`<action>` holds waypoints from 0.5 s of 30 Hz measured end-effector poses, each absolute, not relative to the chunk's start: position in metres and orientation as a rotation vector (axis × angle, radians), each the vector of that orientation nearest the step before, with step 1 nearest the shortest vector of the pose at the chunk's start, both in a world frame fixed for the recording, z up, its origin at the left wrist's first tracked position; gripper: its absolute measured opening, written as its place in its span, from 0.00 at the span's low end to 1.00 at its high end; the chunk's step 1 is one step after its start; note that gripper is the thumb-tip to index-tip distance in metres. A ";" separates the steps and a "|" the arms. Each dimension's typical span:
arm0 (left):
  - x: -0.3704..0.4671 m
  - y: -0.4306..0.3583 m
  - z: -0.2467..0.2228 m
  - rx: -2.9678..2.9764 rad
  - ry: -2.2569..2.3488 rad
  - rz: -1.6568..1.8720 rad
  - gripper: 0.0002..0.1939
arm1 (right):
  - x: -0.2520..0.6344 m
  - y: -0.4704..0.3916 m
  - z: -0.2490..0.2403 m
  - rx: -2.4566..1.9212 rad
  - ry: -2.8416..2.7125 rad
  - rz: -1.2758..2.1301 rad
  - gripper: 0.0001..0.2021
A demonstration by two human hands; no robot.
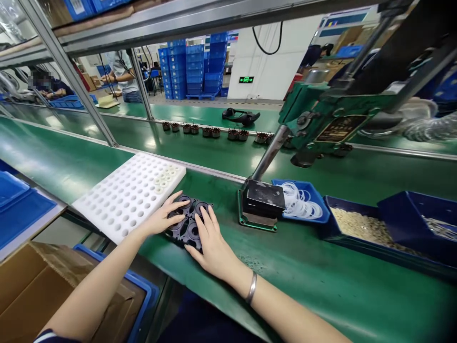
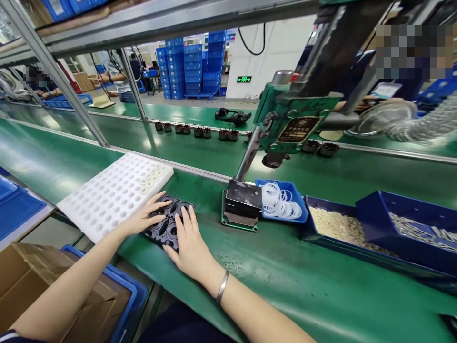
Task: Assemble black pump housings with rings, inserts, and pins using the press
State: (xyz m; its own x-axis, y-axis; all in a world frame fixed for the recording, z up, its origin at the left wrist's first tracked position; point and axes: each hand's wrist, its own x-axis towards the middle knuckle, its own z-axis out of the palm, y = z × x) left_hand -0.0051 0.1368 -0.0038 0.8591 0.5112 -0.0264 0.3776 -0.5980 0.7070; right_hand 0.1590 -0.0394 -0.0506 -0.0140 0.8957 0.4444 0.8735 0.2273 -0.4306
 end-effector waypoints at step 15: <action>-0.022 0.144 -0.005 2.275 0.624 0.242 0.27 | 0.138 -0.036 -0.048 -1.664 -1.887 0.067 0.40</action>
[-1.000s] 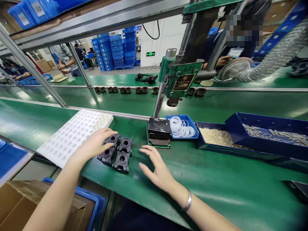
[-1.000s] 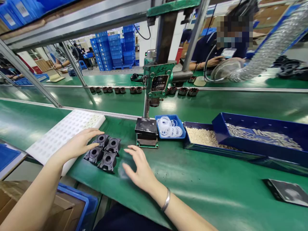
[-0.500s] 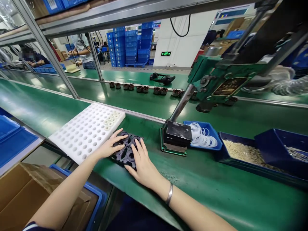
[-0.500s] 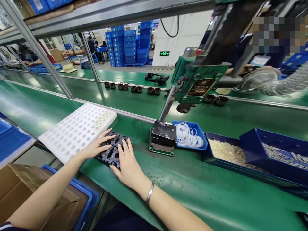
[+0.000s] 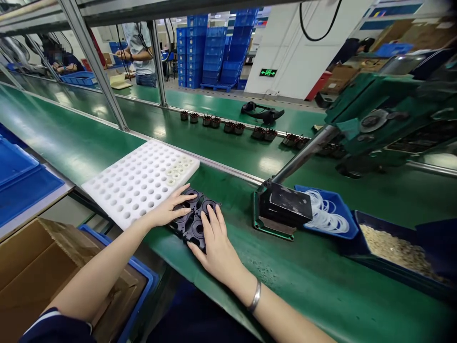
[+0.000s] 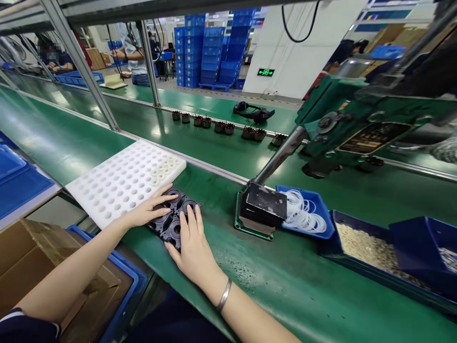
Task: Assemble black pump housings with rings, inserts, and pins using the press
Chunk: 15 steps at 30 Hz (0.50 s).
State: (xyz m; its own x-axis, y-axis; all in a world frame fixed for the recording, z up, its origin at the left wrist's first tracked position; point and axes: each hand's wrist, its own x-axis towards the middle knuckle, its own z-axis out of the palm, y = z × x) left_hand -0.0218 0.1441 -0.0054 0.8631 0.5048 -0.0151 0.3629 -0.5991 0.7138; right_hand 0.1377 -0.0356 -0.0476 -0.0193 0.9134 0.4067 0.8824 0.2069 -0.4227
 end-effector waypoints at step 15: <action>-0.025 0.142 -0.009 2.182 0.587 0.269 0.26 | 0.133 -0.035 -0.053 -1.650 -1.851 0.030 0.41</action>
